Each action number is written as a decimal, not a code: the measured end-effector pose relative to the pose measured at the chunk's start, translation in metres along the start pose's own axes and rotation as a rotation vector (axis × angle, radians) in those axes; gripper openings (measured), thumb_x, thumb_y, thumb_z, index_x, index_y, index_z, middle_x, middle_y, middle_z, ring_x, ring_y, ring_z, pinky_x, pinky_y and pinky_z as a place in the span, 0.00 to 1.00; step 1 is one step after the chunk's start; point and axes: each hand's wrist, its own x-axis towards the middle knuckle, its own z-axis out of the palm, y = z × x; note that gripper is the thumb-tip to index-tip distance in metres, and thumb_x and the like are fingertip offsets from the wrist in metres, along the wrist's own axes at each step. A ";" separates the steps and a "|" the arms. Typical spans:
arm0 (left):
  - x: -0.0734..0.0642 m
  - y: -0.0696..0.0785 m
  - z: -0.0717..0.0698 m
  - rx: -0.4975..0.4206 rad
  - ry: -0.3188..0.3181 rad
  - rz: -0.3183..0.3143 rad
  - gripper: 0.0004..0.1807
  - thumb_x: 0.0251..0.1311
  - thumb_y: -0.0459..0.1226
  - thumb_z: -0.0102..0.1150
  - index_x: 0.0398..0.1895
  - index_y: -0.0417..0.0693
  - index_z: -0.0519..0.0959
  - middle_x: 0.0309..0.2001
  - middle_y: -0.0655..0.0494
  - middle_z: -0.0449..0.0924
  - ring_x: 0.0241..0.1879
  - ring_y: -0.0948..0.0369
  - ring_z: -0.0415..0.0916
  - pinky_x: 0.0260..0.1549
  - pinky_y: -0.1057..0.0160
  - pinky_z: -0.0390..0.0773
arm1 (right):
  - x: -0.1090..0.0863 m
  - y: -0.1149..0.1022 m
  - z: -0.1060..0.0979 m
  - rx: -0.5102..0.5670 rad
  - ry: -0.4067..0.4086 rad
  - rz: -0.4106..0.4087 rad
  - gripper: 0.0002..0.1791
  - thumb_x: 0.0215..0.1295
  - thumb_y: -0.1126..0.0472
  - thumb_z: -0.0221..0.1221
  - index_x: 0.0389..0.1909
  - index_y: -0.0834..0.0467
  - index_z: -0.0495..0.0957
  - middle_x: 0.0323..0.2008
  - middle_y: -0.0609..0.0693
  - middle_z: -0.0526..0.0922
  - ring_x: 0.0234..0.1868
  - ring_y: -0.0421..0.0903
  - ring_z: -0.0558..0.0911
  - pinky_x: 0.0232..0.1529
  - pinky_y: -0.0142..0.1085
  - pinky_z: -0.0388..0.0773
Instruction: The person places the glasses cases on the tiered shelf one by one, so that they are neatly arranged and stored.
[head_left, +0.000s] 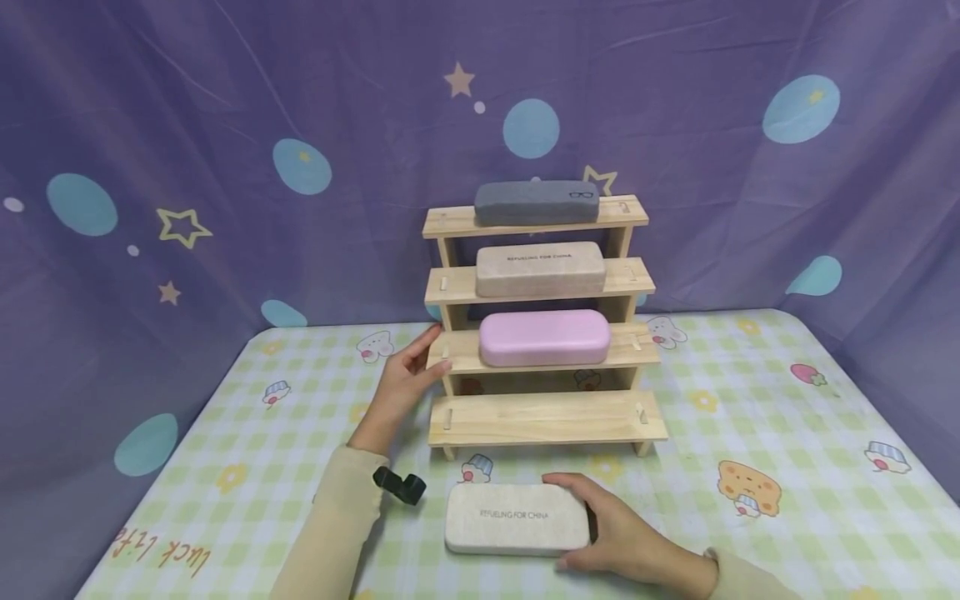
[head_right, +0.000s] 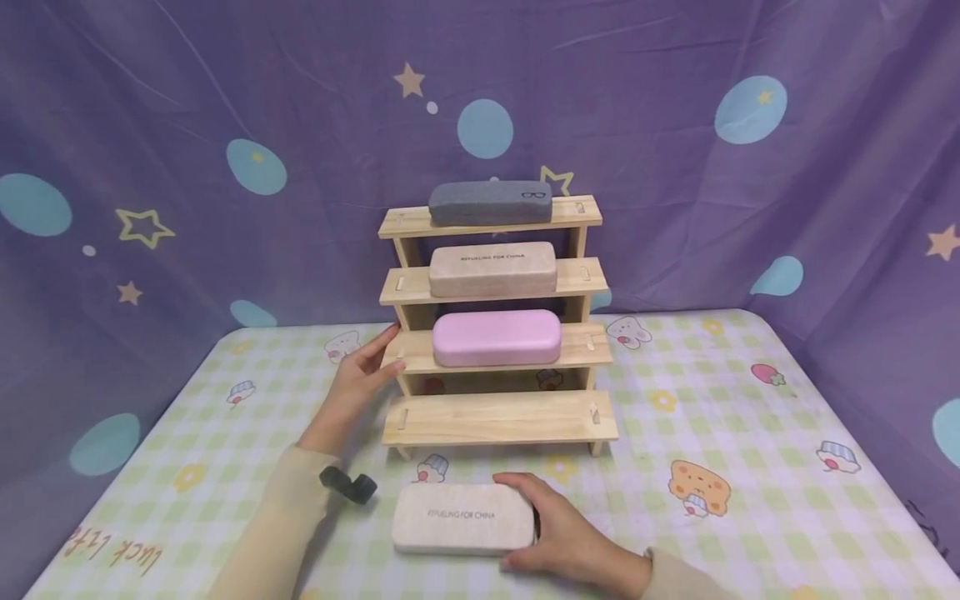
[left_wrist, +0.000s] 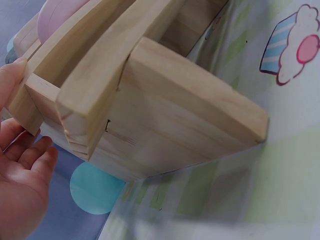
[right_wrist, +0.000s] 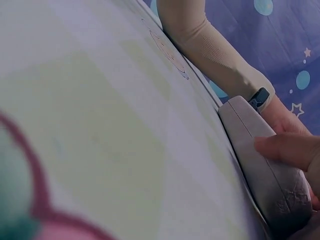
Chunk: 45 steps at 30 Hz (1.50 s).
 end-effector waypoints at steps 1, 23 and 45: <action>0.000 0.000 0.000 -0.002 -0.001 0.001 0.33 0.56 0.25 0.60 0.67 0.34 0.61 0.69 0.44 0.59 0.66 0.51 0.61 0.59 0.72 0.68 | 0.000 0.000 0.000 -0.004 0.001 0.002 0.47 0.46 0.58 0.72 0.68 0.53 0.59 0.59 0.54 0.69 0.55 0.46 0.71 0.55 0.23 0.65; 0.000 -0.002 0.000 -0.002 -0.009 -0.005 0.34 0.56 0.25 0.60 0.66 0.33 0.62 0.69 0.44 0.58 0.67 0.52 0.59 0.60 0.72 0.66 | -0.002 0.004 0.000 -0.122 0.069 -0.092 0.43 0.44 0.51 0.73 0.64 0.51 0.66 0.58 0.47 0.73 0.56 0.43 0.72 0.59 0.28 0.66; -0.001 0.001 -0.001 -0.019 -0.024 0.011 0.34 0.56 0.24 0.59 0.67 0.32 0.60 0.70 0.43 0.57 0.67 0.51 0.59 0.60 0.72 0.66 | -0.001 0.006 -0.005 0.137 0.008 -0.104 0.43 0.42 0.63 0.72 0.63 0.59 0.66 0.54 0.56 0.74 0.52 0.44 0.75 0.55 0.27 0.71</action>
